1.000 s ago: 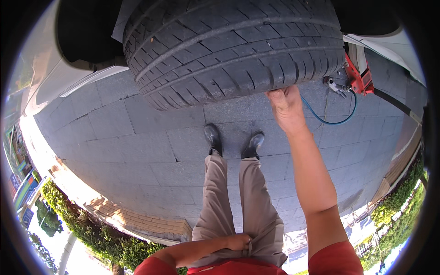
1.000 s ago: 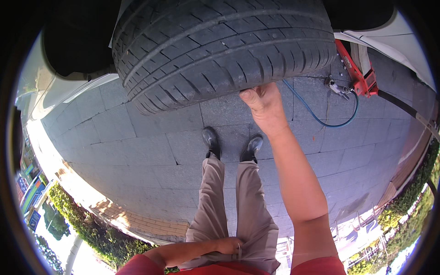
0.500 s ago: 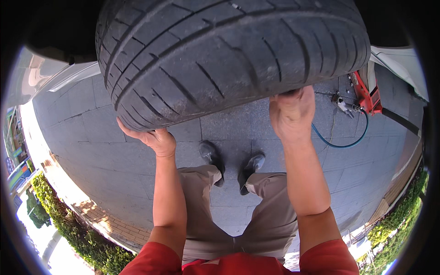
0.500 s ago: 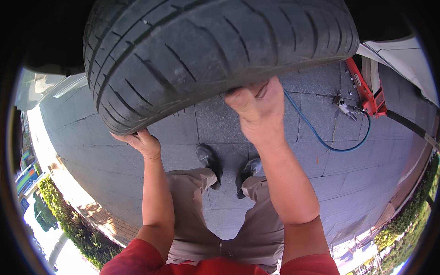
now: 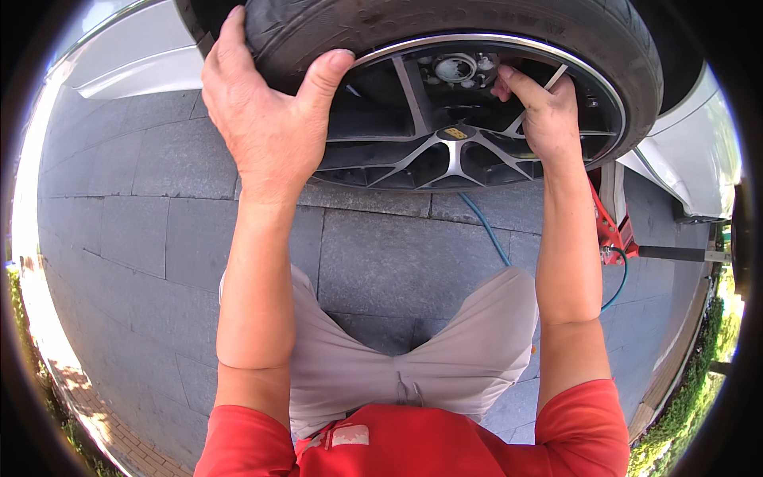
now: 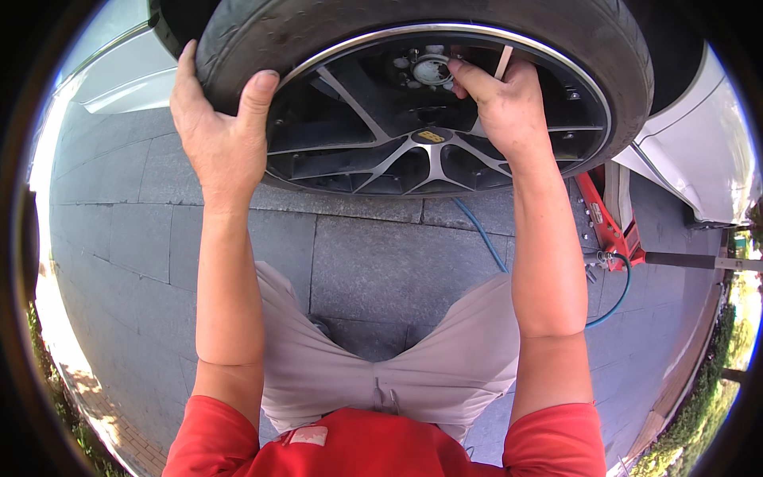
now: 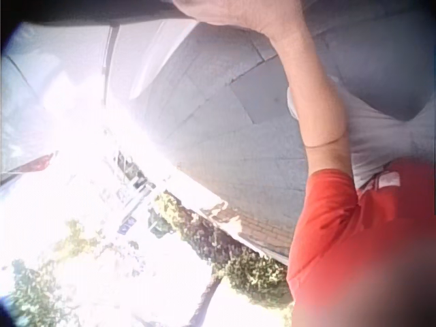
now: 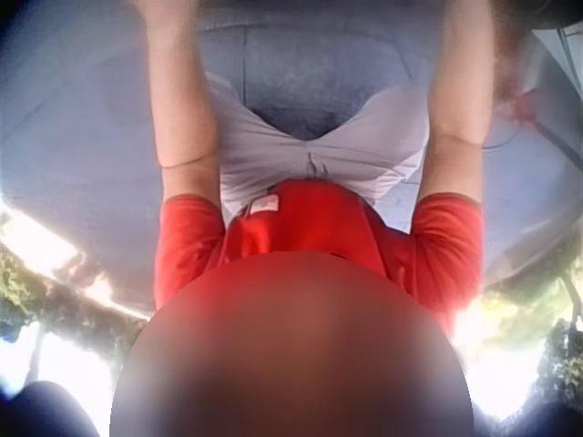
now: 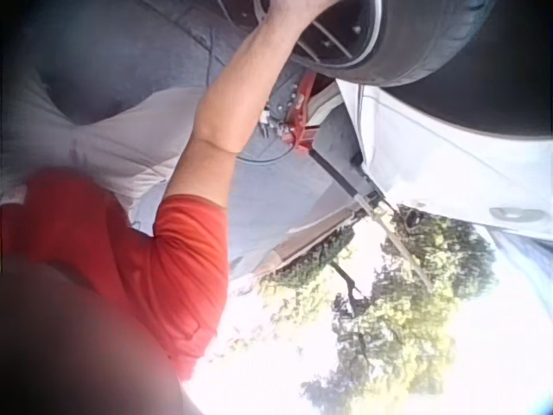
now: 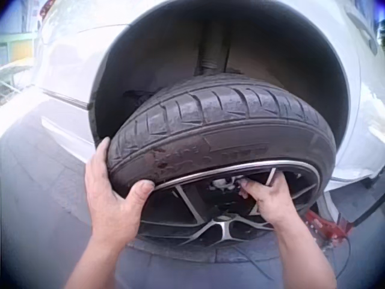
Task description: The person rolls a tire to a white car, lifts and mounts it onto the rear wheel hub, then hand-tightens the lug nuts. The person uses an impact wrench to tighten the lug nuts, then lowers the car with a hydraulic jack.
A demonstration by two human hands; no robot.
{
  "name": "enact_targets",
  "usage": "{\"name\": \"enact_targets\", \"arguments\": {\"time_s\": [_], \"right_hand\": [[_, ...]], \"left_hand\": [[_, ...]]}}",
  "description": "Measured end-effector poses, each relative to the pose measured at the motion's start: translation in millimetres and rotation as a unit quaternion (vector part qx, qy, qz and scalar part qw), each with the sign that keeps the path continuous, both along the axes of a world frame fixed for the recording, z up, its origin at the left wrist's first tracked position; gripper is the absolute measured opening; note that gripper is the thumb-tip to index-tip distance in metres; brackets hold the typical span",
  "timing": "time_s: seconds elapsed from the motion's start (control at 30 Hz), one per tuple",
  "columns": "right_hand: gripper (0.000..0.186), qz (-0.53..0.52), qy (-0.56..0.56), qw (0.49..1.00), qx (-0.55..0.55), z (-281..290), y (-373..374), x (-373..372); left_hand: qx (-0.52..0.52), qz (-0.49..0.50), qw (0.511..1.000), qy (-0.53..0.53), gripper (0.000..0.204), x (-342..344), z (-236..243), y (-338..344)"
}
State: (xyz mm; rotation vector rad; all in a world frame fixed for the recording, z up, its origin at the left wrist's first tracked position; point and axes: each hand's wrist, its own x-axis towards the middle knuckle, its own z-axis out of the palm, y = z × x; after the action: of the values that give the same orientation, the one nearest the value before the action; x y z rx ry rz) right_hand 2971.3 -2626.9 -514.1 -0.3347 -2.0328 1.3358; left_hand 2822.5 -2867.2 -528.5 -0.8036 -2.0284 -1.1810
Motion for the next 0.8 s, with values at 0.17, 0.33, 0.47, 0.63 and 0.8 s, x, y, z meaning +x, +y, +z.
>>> {"name": "enact_targets", "arguments": {"time_s": [0.17,0.33,0.47,0.63,0.8], "right_hand": [[0.014,-0.015,0.033,0.998,-0.057,4,23,-12],[0.013,0.0,0.068,0.994,-0.088,4,46,-16],[0.012,-0.01,0.071,0.99,-0.12,6,62,-17],[0.011,-0.067,0.057,0.982,-0.168,16,78,-20],[0.011,-0.079,0.058,0.976,-0.195,20,83,-29]], "left_hand": [[0.108,0.02,0.993,0.036,0.09,-14,-43,8],[0.502,-0.023,0.585,-0.636,0.076,-8,-177,18],[0.582,-0.115,0.473,-0.652,0.077,-19,-238,36],[0.504,0.008,0.528,-0.683,0.068,-25,-292,49],[0.519,-0.009,0.374,-0.768,0.069,15,-349,81]]}}
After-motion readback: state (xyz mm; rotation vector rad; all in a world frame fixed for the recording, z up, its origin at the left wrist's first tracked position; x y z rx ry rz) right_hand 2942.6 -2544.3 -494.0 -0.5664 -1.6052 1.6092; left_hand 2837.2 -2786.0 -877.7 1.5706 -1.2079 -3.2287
